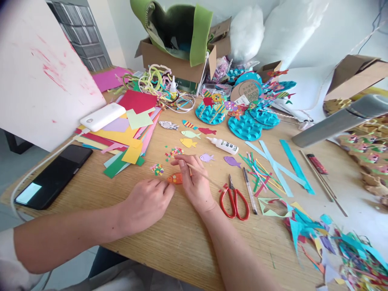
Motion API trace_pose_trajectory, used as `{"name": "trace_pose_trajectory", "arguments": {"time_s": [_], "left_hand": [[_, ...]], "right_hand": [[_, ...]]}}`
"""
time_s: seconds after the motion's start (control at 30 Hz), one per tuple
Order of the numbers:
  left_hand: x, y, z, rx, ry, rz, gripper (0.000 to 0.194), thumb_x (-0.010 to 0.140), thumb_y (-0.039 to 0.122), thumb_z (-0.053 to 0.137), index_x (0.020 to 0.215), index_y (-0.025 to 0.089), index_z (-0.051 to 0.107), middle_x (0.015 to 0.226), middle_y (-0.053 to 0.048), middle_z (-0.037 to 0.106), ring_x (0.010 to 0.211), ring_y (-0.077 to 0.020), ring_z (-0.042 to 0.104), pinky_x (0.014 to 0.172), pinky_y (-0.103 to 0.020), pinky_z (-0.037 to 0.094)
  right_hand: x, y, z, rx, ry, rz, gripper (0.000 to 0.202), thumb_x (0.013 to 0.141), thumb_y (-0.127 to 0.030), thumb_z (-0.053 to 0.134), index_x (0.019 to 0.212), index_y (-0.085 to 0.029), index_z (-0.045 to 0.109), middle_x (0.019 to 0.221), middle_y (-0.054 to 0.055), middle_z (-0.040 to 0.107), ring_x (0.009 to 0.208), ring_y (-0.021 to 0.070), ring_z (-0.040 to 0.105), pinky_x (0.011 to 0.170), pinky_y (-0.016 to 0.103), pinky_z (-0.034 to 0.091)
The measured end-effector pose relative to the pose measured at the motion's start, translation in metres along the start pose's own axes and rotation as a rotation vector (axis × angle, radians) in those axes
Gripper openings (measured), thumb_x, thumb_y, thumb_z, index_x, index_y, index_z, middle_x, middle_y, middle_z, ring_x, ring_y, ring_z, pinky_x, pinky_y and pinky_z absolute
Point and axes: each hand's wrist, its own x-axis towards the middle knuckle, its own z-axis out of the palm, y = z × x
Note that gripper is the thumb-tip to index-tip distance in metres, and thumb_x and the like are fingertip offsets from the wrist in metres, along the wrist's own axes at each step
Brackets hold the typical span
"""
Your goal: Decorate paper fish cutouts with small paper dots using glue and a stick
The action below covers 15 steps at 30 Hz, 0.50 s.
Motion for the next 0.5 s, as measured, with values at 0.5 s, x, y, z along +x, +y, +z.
{"name": "trace_pose_trajectory", "arguments": {"time_s": [0.5], "left_hand": [[-0.009, 0.009, -0.001, -0.018, -0.015, 0.109, 0.016, 0.081, 0.004, 0.043, 0.079, 0.014, 0.055, 0.068, -0.009, 0.063, 0.053, -0.0209, 0.061, 0.044, -0.030, 0.047]], "right_hand": [[0.000, 0.007, 0.009, -0.273, -0.394, -0.205, 0.036, 0.096, -0.013, 0.044, 0.127, -0.029, 0.055, 0.104, 0.003, 0.073, 0.118, 0.0249, 0.051, 0.102, 0.049, 0.033]]}}
